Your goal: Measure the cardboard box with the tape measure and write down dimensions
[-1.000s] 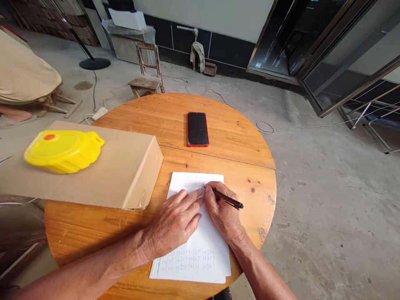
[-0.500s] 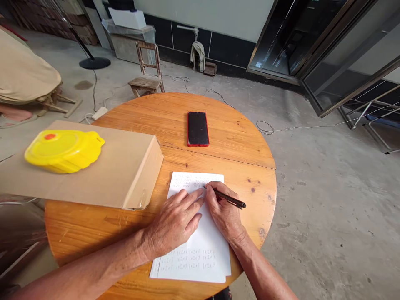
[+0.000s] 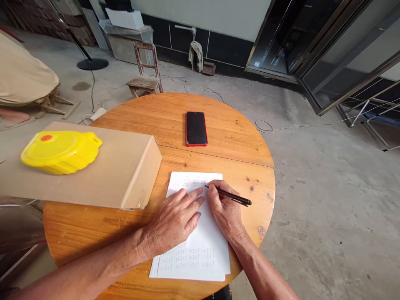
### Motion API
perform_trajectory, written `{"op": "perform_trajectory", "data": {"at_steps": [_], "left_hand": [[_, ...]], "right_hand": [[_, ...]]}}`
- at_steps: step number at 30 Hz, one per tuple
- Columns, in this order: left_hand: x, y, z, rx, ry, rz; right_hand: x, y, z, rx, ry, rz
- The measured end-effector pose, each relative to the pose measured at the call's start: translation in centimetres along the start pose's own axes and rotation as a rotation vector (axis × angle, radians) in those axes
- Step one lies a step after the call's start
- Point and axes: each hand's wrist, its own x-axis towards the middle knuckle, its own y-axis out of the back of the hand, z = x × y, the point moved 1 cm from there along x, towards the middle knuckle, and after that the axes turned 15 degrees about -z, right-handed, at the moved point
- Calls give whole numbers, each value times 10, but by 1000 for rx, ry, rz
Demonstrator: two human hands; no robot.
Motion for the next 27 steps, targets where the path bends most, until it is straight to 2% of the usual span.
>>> {"op": "perform_trajectory", "data": {"at_steps": [27], "left_hand": [[0,-1,0,-31,13,31]], "right_hand": [[3,-2,-6,-137,9,-33]]}}
